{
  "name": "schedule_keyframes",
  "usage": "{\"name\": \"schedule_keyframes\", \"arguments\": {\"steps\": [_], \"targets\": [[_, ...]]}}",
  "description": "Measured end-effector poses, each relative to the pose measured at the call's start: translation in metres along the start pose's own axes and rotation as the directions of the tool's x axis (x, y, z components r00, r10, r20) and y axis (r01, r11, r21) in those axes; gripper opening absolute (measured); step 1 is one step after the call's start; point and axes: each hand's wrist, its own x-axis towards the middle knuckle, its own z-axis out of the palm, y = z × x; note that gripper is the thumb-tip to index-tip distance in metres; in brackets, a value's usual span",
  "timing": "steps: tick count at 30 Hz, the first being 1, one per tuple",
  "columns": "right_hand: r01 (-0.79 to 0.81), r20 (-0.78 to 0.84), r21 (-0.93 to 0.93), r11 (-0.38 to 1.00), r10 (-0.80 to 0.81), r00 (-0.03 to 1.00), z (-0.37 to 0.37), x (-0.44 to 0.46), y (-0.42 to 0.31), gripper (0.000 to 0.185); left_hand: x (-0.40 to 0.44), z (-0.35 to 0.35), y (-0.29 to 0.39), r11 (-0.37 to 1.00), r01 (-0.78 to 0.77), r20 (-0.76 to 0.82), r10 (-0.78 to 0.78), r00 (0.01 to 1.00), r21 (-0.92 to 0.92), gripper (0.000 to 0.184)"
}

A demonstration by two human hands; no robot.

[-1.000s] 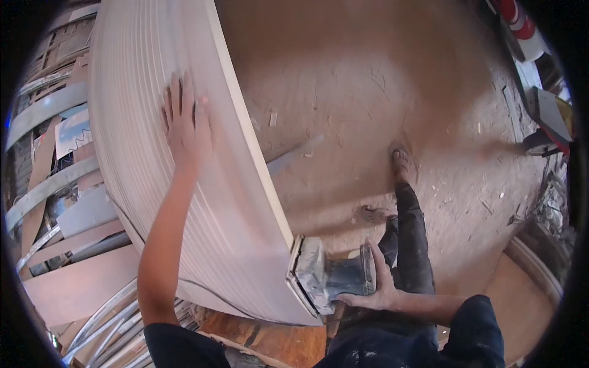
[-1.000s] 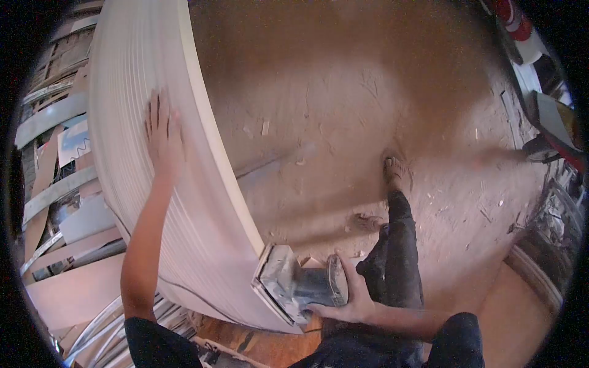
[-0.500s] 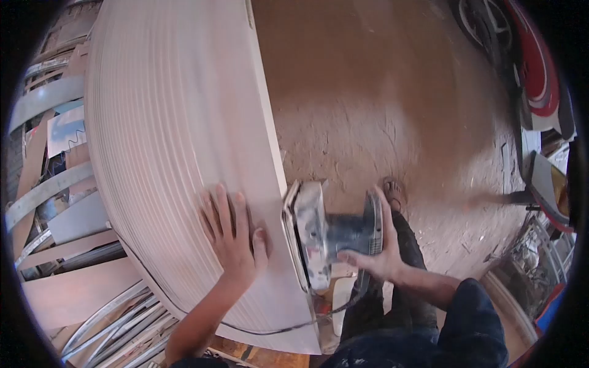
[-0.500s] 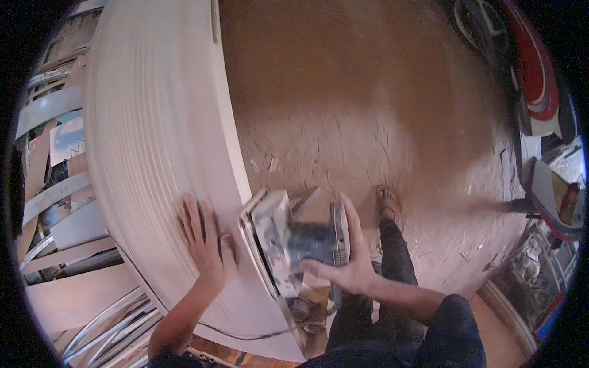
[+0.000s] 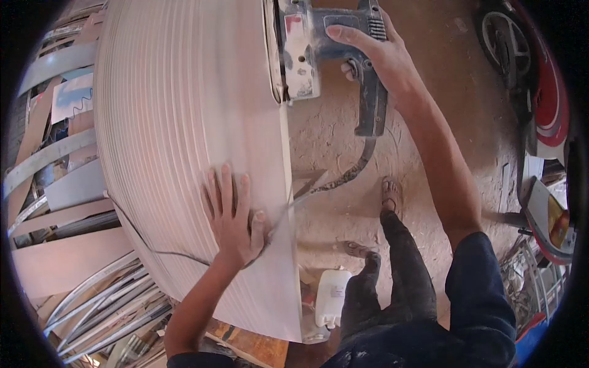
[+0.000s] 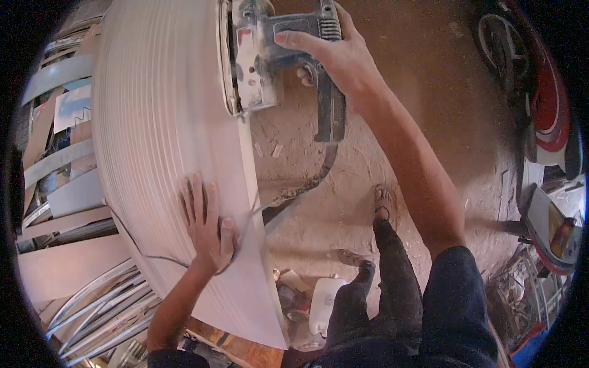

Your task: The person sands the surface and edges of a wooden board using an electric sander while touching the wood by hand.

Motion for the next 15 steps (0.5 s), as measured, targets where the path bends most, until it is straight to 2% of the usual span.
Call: {"name": "schedule_keyframes", "arguments": {"steps": [2,3,5,7,10,12,15], "targets": [[0.085,-0.011,-0.044,0.995,-0.086,0.996,-0.002,-0.025,0.024,0.109,0.001,0.003,0.000,1.000,0.030,-0.013,-0.030,0.999,0.008,0.064],[0.085,0.009,-0.034,0.996,-0.085,0.996,-0.002,-0.041,0.036,0.109,0.000,0.005,-0.001,1.000,0.017,-0.037,-0.017,0.999,0.002,0.064],[0.091,-0.071,-0.161,0.983,-0.104,0.992,-0.002,-0.083,0.058,0.104,0.002,0.011,-0.005,1.000,0.010,-0.078,-0.009,0.997,0.011,0.065],[-0.138,-0.086,-0.119,0.983,0.128,0.988,0.004,-0.136,0.059,0.099,0.006,0.012,0.000,0.998,0.043,-0.107,-0.038,0.994,0.040,0.064],[-0.065,-0.008,-0.026,0.998,0.065,0.998,0.013,-0.210,0.091,0.098,0.007,0.010,0.002,0.996,0.056,-0.176,-0.045,0.983,0.063,0.061],[-0.155,-0.008,-0.027,0.988,0.155,0.988,0.013,-0.259,0.106,0.101,0.005,0.012,-0.005,0.999,0.027,-0.227,-0.016,0.974,0.044,0.060],[-0.149,-0.029,0.006,0.989,0.149,0.988,0.023,-0.334,0.125,0.108,0.002,0.018,-0.010,0.999,-0.031,-0.285,0.038,0.958,0.027,0.056]]}}
